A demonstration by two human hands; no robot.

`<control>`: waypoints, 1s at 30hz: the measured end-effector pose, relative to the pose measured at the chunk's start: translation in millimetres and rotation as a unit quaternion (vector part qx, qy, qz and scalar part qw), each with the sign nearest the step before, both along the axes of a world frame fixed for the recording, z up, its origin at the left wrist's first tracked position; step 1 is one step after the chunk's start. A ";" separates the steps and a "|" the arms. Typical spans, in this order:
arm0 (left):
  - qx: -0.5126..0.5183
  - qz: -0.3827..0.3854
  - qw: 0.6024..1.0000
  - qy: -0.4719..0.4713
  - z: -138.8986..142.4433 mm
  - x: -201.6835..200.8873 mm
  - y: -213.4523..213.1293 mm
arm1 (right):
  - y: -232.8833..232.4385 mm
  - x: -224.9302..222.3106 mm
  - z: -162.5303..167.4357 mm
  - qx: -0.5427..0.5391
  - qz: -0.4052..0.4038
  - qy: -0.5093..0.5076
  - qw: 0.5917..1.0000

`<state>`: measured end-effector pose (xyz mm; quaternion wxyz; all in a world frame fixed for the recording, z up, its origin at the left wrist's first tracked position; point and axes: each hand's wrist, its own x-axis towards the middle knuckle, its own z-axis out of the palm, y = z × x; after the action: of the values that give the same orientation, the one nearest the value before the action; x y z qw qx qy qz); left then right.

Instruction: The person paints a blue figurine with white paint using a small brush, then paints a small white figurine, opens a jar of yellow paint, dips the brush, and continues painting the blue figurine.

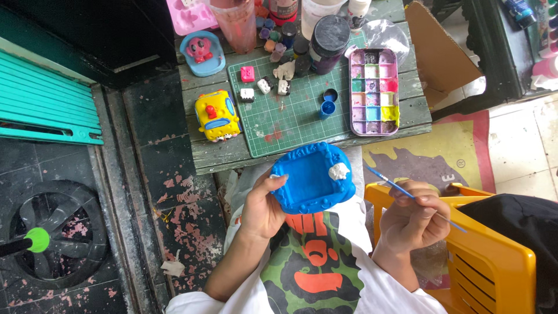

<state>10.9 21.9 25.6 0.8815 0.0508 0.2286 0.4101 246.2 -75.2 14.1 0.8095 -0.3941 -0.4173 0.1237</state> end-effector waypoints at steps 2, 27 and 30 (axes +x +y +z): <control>-0.002 0.008 1.000 0.010 2.5 1.2 2.3 | 0.3 4.8 -0.4 -0.005 0.015 0.009 1.000; -0.170 0.055 0.964 -0.199 -15.8 9.0 10.0 | 54.9 -34.0 -6.4 -0.002 0.005 -0.061 0.998; -0.143 0.090 0.968 -0.186 -11.7 16.6 5.4 | 60.2 -35.5 -4.1 -0.014 0.024 -0.044 0.999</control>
<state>27.5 27.3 13.9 0.8660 -0.1740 0.1201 0.4531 210.7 -15.0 10.0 0.7815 -0.4006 -0.4597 0.1318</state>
